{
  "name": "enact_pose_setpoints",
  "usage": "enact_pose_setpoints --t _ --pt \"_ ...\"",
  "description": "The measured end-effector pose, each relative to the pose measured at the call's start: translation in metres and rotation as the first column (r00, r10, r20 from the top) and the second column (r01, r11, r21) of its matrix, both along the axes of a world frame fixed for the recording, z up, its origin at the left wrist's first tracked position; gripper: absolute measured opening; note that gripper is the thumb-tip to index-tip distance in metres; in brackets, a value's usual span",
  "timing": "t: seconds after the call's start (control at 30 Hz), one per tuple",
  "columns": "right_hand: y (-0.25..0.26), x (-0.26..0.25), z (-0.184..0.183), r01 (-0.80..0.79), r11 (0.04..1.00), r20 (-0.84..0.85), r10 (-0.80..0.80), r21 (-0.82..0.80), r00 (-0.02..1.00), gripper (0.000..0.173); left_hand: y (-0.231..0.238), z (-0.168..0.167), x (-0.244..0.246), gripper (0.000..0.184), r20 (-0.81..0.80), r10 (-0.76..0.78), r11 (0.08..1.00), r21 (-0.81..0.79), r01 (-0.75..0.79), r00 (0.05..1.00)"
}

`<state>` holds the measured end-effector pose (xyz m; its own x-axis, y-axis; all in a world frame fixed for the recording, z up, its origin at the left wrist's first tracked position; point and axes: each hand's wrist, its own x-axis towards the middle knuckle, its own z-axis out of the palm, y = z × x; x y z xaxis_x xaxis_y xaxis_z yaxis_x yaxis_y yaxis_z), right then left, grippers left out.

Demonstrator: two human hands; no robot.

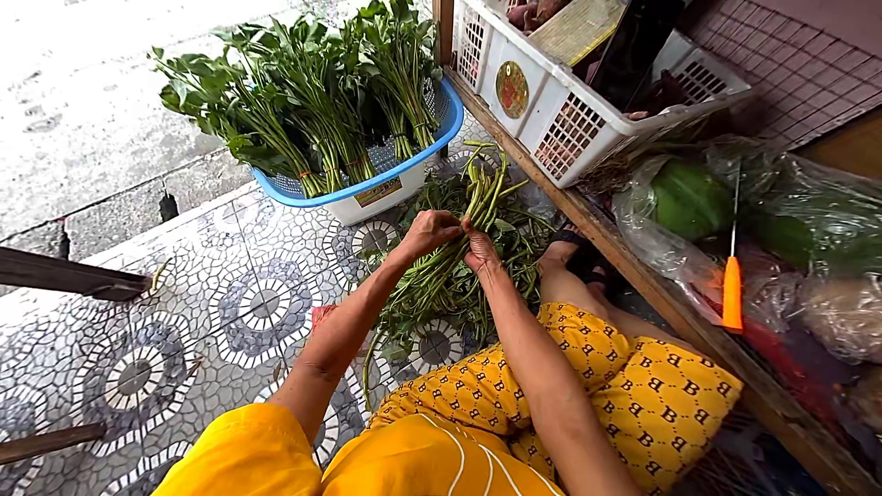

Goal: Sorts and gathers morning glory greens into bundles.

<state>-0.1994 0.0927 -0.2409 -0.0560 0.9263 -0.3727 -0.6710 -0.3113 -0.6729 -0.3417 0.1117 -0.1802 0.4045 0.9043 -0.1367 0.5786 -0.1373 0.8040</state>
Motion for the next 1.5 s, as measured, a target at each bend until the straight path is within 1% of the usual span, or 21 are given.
enact_pose_setpoints --t 0.2,0.3,0.4,0.43,0.5,0.57,0.63,0.67,0.7,0.8,0.87,0.93,0.97,1.07,1.13,1.17,1.27,1.33,1.4,1.43,1.5 --pt "0.001 0.001 -0.004 -0.069 0.997 -0.088 0.072 0.034 0.994 0.009 0.006 0.004 0.010 0.023 0.224 0.075 0.997 -0.052 -0.065 0.972" --pt "-0.001 0.003 -0.004 -0.136 0.988 -0.051 0.140 0.072 0.989 0.012 0.012 0.012 0.014 0.020 0.134 0.035 0.999 0.035 -0.040 0.990" --pt "-0.001 0.004 -0.002 -0.202 0.972 -0.017 0.206 0.123 0.979 0.014 0.017 0.008 0.011 0.029 0.130 0.084 0.991 0.091 -0.096 0.988" --pt "-0.001 0.003 0.000 -0.203 0.971 -0.014 0.207 0.125 0.978 0.012 0.019 0.002 0.009 0.031 0.182 0.125 0.988 0.062 -0.138 0.975" --pt "-0.002 0.001 0.002 -0.184 0.974 -0.025 0.189 0.132 0.982 0.012 0.020 -0.016 0.001 0.032 0.311 0.201 0.979 -0.106 -0.176 0.929" --pt "0.001 0.001 0.002 -0.127 0.979 -0.058 0.137 0.161 0.989 0.019 0.014 -0.028 -0.011 0.043 0.350 0.151 0.947 -0.320 -0.033 0.925" --pt "0.005 0.003 -0.002 -0.076 0.981 -0.073 0.090 0.180 0.993 0.019 0.001 -0.032 -0.023 0.056 0.308 -0.077 0.862 -0.458 0.218 0.948" --pt "0.006 0.003 -0.003 -0.060 0.983 -0.099 0.078 0.175 0.992 0.017 -0.005 -0.033 -0.027 0.057 0.277 -0.178 0.828 -0.477 0.296 0.944" --pt "0.007 0.003 -0.005 -0.055 0.987 -0.130 0.075 0.151 0.989 0.015 -0.008 -0.037 -0.029 0.052 0.253 -0.242 0.813 -0.474 0.338 0.937" --pt "0.004 -0.001 -0.004 -0.056 0.997 -0.139 0.062 0.051 0.988 0.013 -0.012 -0.044 -0.029 0.045 0.239 -0.286 0.798 -0.477 0.369 0.928" --pt "-0.003 -0.009 -0.004 -0.070 0.997 -0.081 0.071 0.011 0.994 0.016 -0.014 -0.050 -0.030 0.051 0.292 -0.237 0.789 -0.499 0.359 0.927" --pt "-0.004 -0.016 -0.008 -0.054 0.999 0.048 0.054 0.008 0.997 0.014 -0.015 -0.061 -0.027 0.067 0.346 -0.154 0.796 -0.512 0.323 0.926" --pt "0.000 -0.016 -0.007 -0.038 0.999 0.119 0.035 0.023 0.992 0.016 -0.013 -0.062 -0.023 0.068 0.350 -0.140 0.796 -0.516 0.315 0.926" --pt "0.007 -0.011 0.002 -0.085 0.995 0.320 0.065 0.050 0.945 0.020 -0.006 -0.052 -0.015 0.042 0.278 -0.170 0.800 -0.522 0.297 0.945" --pt "0.006 -0.004 0.005 -0.126 0.992 0.340 0.108 0.030 0.934 0.027 -0.003 -0.042 -0.012 0.030 0.208 -0.207 0.799 -0.527 0.288 0.956" --pt "0.006 -0.002 0.005 -0.133 0.991 0.322 0.119 0.022 0.939 0.027 0.000 -0.039 -0.012 0.029 0.216 -0.220 0.799 -0.520 0.303 0.951" --pt "0.005 -0.001 0.004 -0.191 0.981 0.290 0.179 0.014 0.940 0.024 0.007 -0.043 -0.012 0.044 0.455 -0.136 0.815 -0.454 0.361 0.880" --pt "0.003 0.000 0.003 -0.256 0.966 0.298 0.234 0.038 0.925 0.026 0.010 -0.047 -0.008 0.054 0.538 -0.095 0.828 -0.424 0.366 0.838" --pt "0.003 0.004 0.001 -0.304 0.950 0.313 0.270 0.066 0.911 0.030 0.012 -0.046 -0.003 0.066 0.514 -0.108 0.840 -0.411 0.355 0.851" --pt "0.003 0.006 0.000 -0.320 0.946 0.312 0.287 0.059 0.906 0.031 0.012 -0.043 0.000 0.067 0.491 -0.130 0.845 -0.400 0.356 0.861" --pt "0.002 0.011 0.001 -0.343 0.939 0.311 0.325 0.003 0.893 0.035 0.014 -0.035 0.005 0.054 0.444 -0.182 0.851 -0.376 0.367 0.877"
